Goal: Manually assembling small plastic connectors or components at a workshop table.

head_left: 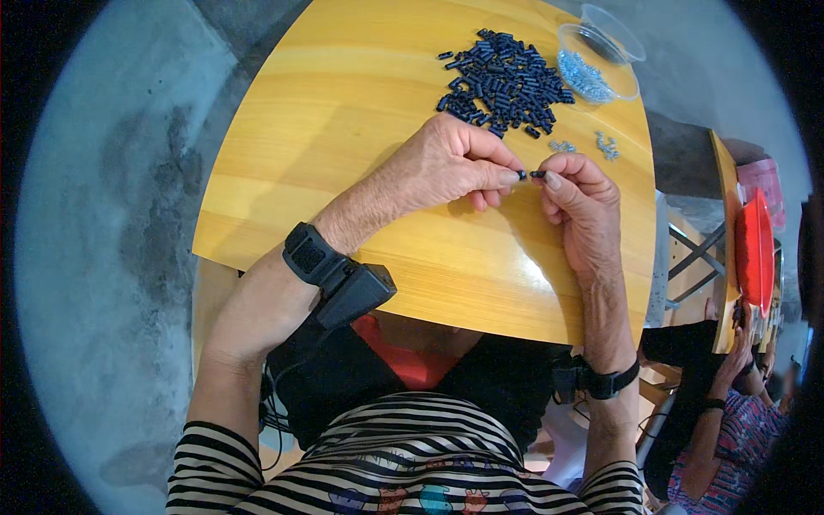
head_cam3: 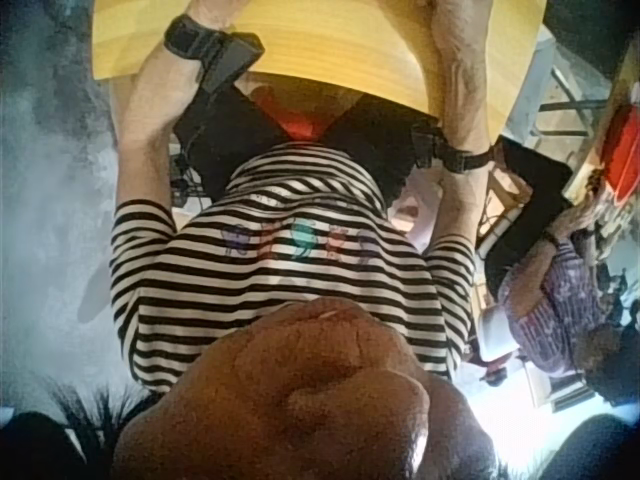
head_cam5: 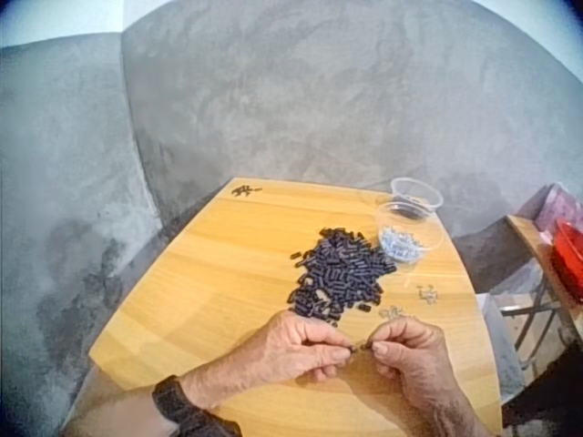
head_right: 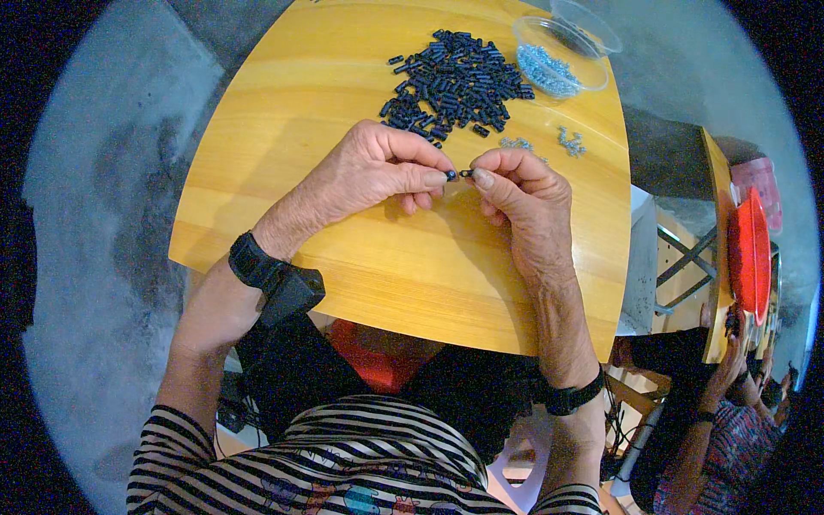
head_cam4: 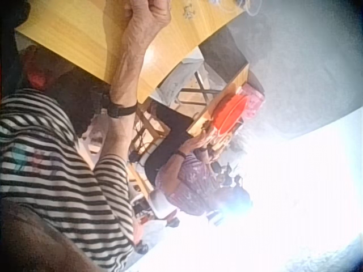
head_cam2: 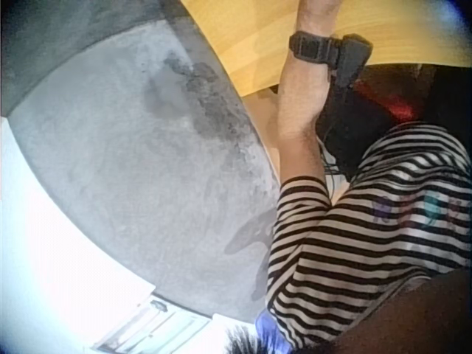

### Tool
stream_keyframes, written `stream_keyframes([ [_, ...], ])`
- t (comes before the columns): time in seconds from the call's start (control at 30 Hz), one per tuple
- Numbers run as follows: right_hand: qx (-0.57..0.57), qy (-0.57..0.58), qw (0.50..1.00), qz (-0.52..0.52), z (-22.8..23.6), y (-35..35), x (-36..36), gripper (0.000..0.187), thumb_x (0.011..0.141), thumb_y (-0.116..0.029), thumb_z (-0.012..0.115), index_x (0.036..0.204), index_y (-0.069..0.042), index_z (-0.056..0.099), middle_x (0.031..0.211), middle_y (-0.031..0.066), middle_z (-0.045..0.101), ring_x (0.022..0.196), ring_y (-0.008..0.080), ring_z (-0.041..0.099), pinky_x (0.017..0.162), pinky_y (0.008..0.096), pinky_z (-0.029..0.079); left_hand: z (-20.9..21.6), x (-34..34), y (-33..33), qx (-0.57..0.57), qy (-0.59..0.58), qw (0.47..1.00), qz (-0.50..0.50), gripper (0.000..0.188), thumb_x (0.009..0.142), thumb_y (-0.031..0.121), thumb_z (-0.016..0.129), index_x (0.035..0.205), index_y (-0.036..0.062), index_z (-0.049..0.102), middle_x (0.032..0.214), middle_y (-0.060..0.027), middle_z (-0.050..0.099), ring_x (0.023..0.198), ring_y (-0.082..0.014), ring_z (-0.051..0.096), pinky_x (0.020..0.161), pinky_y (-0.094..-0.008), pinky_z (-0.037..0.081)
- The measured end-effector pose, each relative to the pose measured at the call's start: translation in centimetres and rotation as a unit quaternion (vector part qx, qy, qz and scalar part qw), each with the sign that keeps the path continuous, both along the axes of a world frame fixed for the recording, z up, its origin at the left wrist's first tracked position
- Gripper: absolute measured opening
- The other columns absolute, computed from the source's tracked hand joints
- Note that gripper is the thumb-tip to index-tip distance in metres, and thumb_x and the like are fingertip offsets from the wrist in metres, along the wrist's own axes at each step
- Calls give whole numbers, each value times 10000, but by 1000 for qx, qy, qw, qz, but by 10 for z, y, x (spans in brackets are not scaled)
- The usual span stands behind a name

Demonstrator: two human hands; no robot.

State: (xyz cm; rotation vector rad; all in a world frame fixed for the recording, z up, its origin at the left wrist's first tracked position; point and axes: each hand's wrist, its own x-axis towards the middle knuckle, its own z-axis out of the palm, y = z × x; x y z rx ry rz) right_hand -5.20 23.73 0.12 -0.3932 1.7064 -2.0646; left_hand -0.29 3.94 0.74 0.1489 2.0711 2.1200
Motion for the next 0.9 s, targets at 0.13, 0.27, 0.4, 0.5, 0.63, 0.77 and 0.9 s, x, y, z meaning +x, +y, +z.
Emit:
stream_keyframes([
  [0.13,-2,6,1000,1,-1,-1,1,94,782,-80,676,866,-57,641,714,-22,599,549,43,465,473,175,333,-2,0,0,0,7,1000,-6,157,832,92,630,933,-27,649,735,-64,652,624,-97,617,550,-215,513],
  [0.27,6,10,1000,8,1,-1,2,88,784,-71,672,862,-45,642,696,-23,586,544,45,459,471,175,325,-2,0,1,-4,11,1000,-15,152,833,98,632,924,-22,654,722,-54,647,616,-91,612,548,-214,510],
  [0.4,8,13,1000,8,0,-3,3,84,785,-65,668,859,-35,641,684,-21,583,539,45,457,469,177,329,-1,2,0,-25,7,1000,-8,150,833,103,633,922,-16,656,717,-49,645,616,-90,611,545,-215,508],
  [0.5,21,20,1000,8,0,-3,5,78,787,-67,667,853,-35,642,673,-22,579,537,43,456,465,177,331,-1,2,0,-28,13,999,-13,154,833,116,636,921,-8,659,707,-47,643,609,-87,608,539,-212,501],
  [0.63,42,31,999,15,0,-2,5,73,786,-68,667,846,-34,644,663,-25,575,536,40,457,465,174,333,0,2,-1,-54,11,998,-21,149,828,115,636,904,-10,664,687,-48,640,595,-82,600,532,-206,491],
  [0.77,74,50,996,8,1,-3,6,62,782,-75,673,824,-36,650,633,-32,565,524,35,455,457,173,333,0,2,-1,-80,8,996,-24,138,823,101,632,889,-15,667,677,-52,640,586,-81,596,529,-205,490],
  [0.9,104,67,992,9,2,-4,8,60,778,-84,678,809,-38,653,617,-31,565,517,35,461,452,173,340,-5,1,-2,-82,15,996,-23,136,824,96,630,893,-15,668,676,-56,640,584,-82,596,526,-205,490],
])
